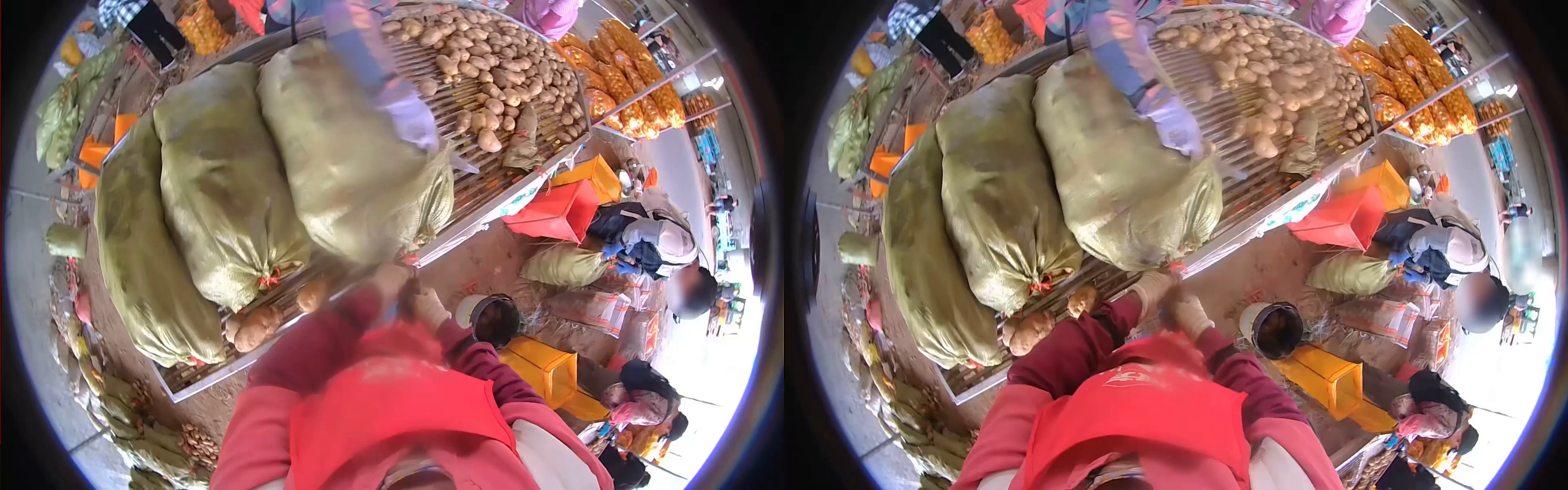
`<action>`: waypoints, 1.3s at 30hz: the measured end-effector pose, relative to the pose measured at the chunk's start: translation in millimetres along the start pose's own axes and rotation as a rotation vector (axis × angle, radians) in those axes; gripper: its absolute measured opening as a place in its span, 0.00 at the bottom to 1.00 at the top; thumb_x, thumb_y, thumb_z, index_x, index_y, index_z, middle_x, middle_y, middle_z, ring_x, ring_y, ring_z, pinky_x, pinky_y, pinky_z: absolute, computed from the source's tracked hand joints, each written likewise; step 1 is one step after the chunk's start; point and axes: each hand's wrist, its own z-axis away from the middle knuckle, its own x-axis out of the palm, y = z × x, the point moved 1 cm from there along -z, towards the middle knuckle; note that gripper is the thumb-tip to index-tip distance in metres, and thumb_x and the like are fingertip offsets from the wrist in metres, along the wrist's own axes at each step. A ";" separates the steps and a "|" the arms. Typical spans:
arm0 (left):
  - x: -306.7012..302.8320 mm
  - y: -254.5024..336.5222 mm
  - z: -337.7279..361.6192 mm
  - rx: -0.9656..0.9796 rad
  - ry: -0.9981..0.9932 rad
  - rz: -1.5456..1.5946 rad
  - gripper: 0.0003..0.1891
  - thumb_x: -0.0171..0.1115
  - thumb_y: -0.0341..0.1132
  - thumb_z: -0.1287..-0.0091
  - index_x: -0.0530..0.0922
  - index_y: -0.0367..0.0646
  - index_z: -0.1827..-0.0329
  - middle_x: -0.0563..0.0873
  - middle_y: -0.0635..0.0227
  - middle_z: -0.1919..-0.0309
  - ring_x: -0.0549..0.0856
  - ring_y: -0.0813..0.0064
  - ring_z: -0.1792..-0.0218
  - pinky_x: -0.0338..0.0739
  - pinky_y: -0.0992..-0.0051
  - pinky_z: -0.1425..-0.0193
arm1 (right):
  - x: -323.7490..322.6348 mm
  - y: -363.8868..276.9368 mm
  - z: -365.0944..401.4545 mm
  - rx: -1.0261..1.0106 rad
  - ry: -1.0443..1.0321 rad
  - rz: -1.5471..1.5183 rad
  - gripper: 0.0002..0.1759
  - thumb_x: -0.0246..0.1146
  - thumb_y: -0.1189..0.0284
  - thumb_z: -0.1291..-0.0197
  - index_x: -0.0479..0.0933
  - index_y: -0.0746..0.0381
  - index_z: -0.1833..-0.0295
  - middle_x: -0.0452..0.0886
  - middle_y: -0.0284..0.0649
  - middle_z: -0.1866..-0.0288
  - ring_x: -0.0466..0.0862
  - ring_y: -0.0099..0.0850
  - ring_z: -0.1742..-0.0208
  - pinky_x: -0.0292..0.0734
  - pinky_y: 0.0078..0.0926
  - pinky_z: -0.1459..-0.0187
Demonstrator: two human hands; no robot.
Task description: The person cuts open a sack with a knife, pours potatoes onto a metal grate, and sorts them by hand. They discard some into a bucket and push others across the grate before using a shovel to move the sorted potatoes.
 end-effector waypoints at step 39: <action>-89.2 134.5 78.8 0.517 0.071 -0.257 0.07 0.58 0.28 0.31 0.79 0.42 0.69 0.68 0.82 0.85 0.64 0.86 0.88 0.52 0.79 0.88 | -109.2 17.6 -65.8 -0.051 0.330 0.257 0.26 0.71 0.57 0.45 0.83 0.59 0.44 0.86 0.44 0.49 0.86 0.43 0.47 0.82 0.39 0.47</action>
